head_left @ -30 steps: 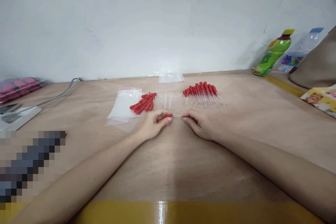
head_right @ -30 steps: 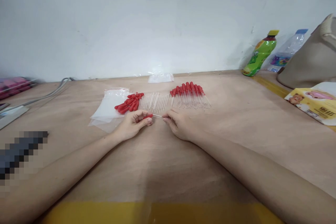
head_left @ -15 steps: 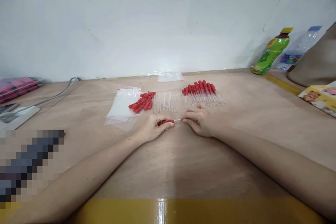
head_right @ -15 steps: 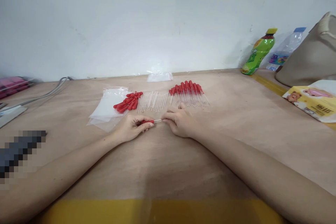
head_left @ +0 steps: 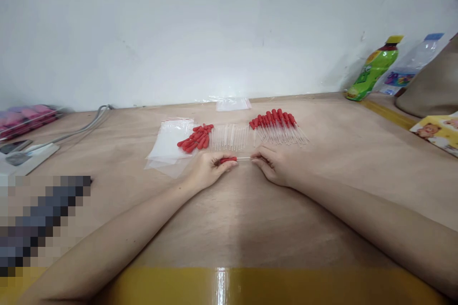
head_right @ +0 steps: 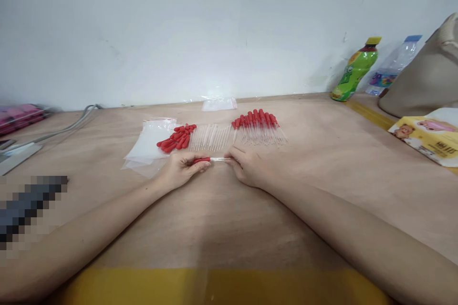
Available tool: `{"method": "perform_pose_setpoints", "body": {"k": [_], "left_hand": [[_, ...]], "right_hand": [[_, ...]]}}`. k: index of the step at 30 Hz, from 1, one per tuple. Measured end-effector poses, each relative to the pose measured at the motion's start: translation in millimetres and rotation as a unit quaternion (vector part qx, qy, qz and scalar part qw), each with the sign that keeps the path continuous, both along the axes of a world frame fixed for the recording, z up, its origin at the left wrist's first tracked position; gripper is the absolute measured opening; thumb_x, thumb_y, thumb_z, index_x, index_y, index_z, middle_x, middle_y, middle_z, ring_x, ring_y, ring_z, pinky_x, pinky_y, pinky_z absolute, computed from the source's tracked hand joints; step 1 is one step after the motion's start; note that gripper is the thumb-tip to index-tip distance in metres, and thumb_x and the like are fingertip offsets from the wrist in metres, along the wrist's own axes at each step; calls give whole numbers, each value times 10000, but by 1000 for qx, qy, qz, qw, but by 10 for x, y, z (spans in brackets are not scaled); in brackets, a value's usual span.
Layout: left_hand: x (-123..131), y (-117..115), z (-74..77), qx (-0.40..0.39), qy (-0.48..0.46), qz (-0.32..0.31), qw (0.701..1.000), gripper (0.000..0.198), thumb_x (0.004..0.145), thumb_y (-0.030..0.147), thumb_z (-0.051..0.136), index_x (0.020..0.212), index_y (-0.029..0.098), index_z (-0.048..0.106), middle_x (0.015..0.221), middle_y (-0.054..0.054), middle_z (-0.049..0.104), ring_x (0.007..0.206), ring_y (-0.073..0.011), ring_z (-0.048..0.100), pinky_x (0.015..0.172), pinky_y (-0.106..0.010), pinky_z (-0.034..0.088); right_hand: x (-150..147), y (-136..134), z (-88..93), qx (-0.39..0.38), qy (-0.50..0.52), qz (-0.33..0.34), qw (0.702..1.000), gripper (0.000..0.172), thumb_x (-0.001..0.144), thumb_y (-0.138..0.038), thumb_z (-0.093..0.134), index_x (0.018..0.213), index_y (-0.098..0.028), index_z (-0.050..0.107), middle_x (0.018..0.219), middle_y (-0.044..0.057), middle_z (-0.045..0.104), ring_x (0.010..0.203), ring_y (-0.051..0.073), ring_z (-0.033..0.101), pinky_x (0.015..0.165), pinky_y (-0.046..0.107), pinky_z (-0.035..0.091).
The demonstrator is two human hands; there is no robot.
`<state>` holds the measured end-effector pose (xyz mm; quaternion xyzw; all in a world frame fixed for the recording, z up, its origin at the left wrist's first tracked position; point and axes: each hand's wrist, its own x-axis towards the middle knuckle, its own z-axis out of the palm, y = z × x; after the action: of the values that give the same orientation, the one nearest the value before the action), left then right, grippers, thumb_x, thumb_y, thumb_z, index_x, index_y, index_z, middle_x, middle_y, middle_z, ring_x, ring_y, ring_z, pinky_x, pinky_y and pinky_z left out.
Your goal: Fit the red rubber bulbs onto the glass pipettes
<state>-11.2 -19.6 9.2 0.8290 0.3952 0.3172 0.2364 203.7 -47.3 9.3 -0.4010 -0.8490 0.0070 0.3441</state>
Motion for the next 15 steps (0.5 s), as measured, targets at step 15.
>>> {"method": "perform_pose_setpoints", "body": {"k": [15], "left_hand": [[67,-73,84,35,9,-35,999,131,716,263,625,814,204,689,748,-12,700,619,-132,610,587,-227,473]], "right_hand": [[-75,36,-93,-15,-12,34,999,228,860,-224,380,768,-158,577,702,41,566,652,122,504,591,229,384]]}}
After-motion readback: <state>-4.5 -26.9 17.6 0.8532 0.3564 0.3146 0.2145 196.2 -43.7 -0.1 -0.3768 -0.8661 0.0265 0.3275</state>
